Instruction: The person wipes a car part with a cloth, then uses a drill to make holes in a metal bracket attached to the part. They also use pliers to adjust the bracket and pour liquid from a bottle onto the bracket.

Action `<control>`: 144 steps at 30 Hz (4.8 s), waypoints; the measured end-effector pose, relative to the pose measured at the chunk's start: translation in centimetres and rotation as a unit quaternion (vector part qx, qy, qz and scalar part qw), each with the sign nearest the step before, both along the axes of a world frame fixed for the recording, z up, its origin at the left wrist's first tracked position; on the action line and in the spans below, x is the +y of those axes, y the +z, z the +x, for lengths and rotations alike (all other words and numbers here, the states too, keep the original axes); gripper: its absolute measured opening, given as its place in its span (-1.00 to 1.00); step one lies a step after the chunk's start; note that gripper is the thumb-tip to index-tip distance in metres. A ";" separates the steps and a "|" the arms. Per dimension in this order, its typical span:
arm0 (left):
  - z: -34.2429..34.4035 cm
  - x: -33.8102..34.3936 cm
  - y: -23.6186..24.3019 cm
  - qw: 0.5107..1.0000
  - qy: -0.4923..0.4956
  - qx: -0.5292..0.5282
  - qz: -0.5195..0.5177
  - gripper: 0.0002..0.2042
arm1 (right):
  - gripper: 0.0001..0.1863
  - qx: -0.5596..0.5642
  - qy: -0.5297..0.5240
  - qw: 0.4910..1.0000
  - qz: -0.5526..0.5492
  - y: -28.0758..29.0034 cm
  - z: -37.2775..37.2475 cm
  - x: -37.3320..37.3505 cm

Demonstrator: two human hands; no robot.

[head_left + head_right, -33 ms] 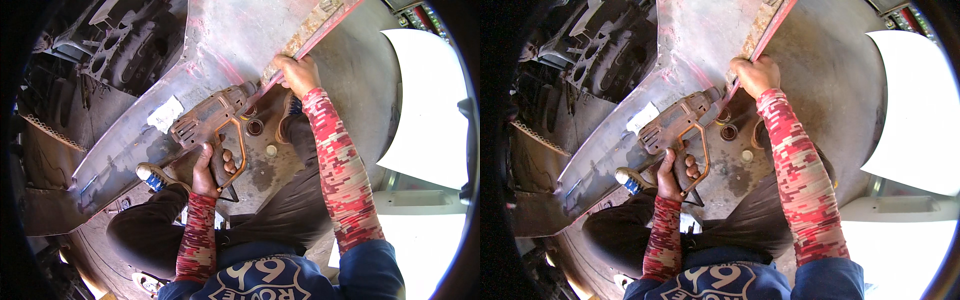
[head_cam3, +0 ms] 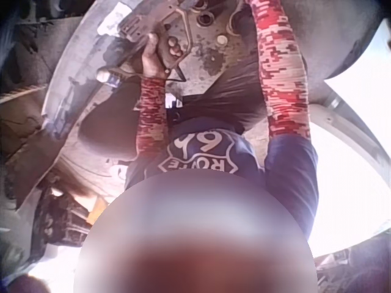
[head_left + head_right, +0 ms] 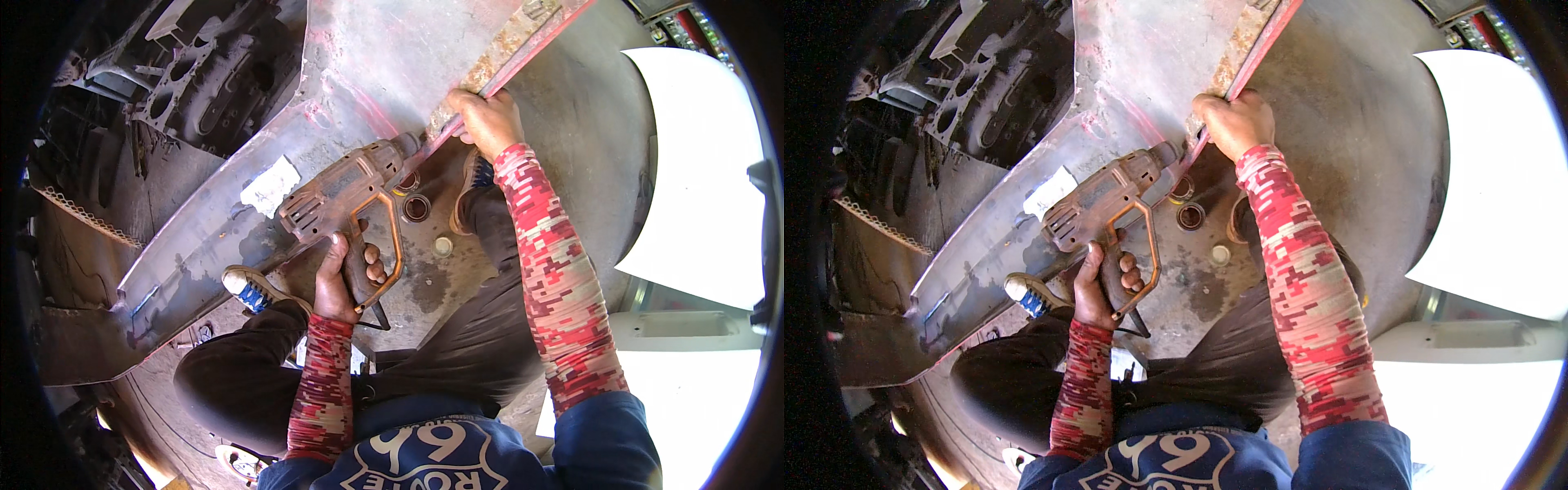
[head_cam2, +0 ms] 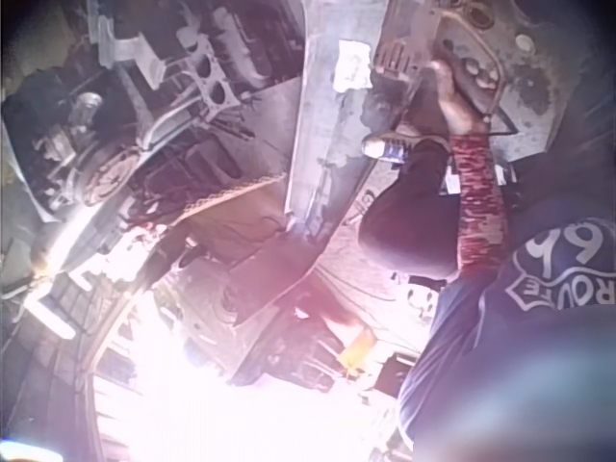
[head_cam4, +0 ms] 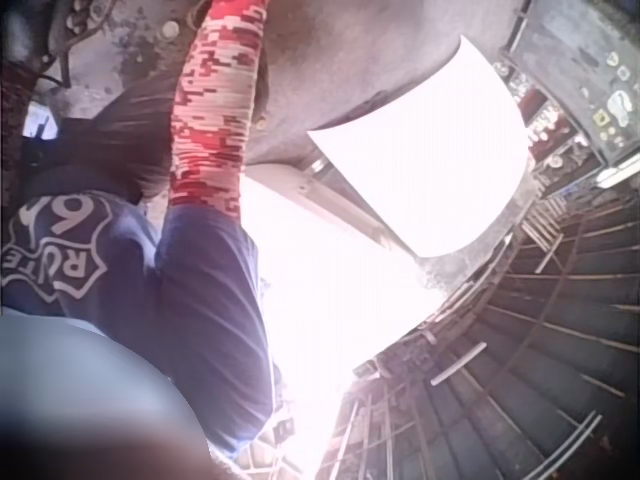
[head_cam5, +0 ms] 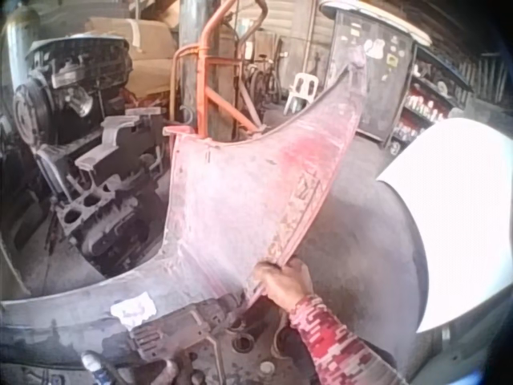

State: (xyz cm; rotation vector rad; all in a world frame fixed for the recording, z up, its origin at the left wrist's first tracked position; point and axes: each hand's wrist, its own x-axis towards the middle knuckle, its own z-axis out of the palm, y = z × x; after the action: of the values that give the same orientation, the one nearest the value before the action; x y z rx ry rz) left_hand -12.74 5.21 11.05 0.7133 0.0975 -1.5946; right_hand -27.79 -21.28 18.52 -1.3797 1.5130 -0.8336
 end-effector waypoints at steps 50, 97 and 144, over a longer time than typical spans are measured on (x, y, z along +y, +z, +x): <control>20.4 18.6 25.3 0.723 0.425 -0.514 -0.179 -0.61 | -0.26 0.013 0.085 0.986 0.141 -3.8 -4.2 -7.1; -2.7 51.1 -32.6 0.595 -0.006 -0.308 0.743 -0.60 | -0.40 0.087 0.036 0.994 0.048 -1.7 -4.8 -4.3; -8.5 -10.8 -6.4 0.887 -0.005 -0.462 -0.007 -0.46 | -0.62 -0.015 0.112 0.993 0.023 -1.7 -1.3 -0.4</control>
State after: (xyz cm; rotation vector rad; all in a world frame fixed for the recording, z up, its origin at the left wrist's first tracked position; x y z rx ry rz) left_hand -21.26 -5.64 4.64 1.3904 -0.6160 -1.1166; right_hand -29.14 -21.70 16.84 -1.4647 1.3166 -0.6739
